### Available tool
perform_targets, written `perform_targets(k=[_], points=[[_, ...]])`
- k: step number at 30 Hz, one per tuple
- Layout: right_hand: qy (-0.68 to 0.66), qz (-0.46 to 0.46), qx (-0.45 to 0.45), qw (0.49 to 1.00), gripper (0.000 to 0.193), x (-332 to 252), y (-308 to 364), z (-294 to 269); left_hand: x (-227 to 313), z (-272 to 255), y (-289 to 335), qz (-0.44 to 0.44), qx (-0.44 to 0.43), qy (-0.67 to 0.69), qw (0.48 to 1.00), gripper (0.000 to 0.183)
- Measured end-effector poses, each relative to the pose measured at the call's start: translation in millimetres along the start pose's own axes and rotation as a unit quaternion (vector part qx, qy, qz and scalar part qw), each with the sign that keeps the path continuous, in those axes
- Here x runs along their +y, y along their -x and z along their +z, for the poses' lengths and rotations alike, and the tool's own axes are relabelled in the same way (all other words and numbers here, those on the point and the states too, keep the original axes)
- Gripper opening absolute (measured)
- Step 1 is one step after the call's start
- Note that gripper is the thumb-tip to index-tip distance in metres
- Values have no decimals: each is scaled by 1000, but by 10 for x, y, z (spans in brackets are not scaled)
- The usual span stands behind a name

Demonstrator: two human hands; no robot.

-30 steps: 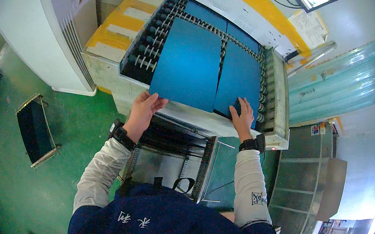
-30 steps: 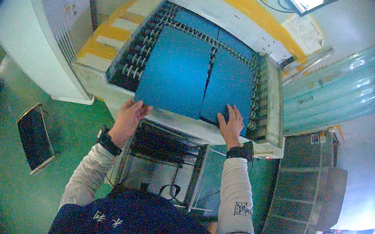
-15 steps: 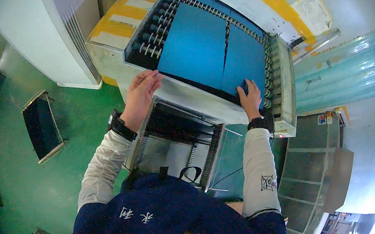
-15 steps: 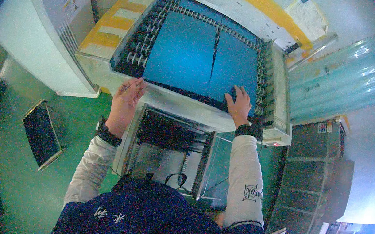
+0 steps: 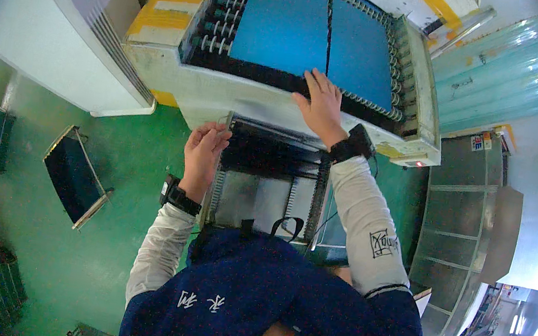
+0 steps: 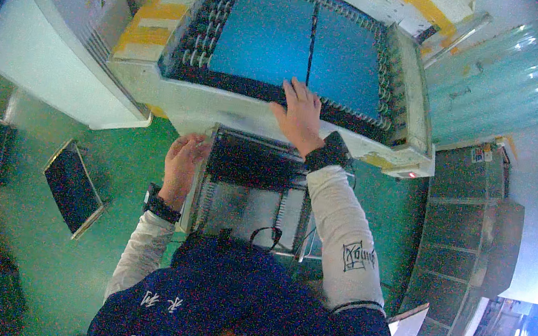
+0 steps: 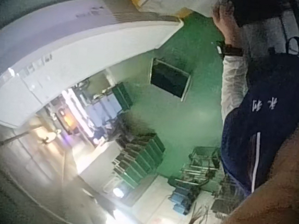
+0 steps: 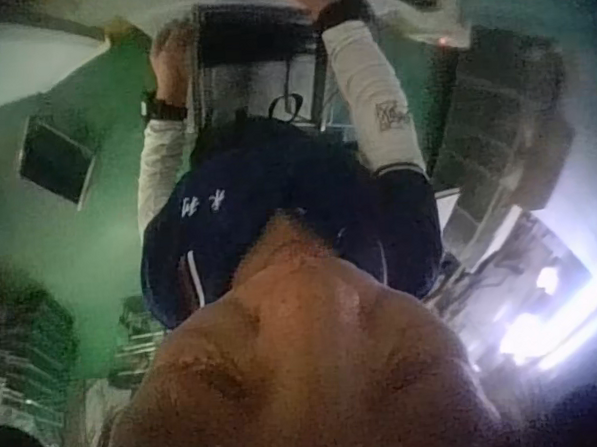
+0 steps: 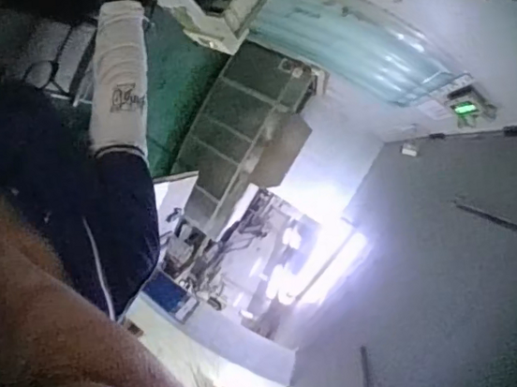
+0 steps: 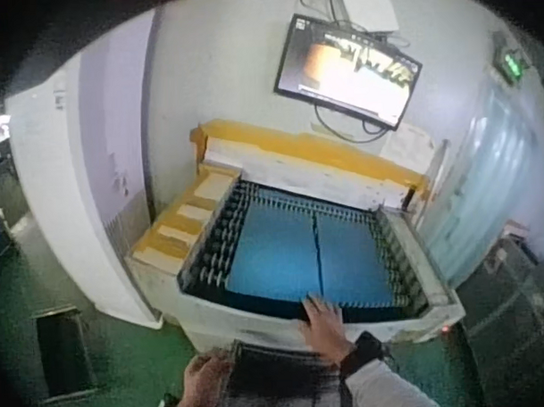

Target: Processing and organizing blue industrial panels using a machine and sorting racks.

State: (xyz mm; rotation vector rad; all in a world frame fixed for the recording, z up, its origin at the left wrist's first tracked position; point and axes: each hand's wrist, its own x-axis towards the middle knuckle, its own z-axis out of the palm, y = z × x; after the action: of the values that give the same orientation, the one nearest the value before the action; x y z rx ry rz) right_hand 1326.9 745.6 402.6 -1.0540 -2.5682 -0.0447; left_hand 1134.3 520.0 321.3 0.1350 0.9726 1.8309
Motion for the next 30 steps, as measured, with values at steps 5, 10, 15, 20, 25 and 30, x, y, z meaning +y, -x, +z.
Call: perform_targets(k=[5, 10, 15, 20, 25, 30], points=[[-53, -39, 24, 998, 57, 30, 14, -63, -237, -618, 246, -40, 53, -40, 997, 26], [-203, -78, 37, 975, 29, -303, 578, -149, -287, -1102, 487, -56, 130, -58, 988, 31], [-217, 44, -232, 947, 32, -79, 1884, 695, -442, -1353, 702, -86, 165, -63, 981, 31], [-90, 33, -237, 967, 44, -95, 2518, 835, -580, -1380, 876, -114, 165, -65, 977, 31], [-101, 20, -246, 964, 35, -128, 2547, 842, -708, -1169, 998, -121, 180, -92, 972, 29], [-58, -8, -254, 965, 23, -57, 2511, 964, -885, -992, 1080, -103, 133, -93, 981, 27]])
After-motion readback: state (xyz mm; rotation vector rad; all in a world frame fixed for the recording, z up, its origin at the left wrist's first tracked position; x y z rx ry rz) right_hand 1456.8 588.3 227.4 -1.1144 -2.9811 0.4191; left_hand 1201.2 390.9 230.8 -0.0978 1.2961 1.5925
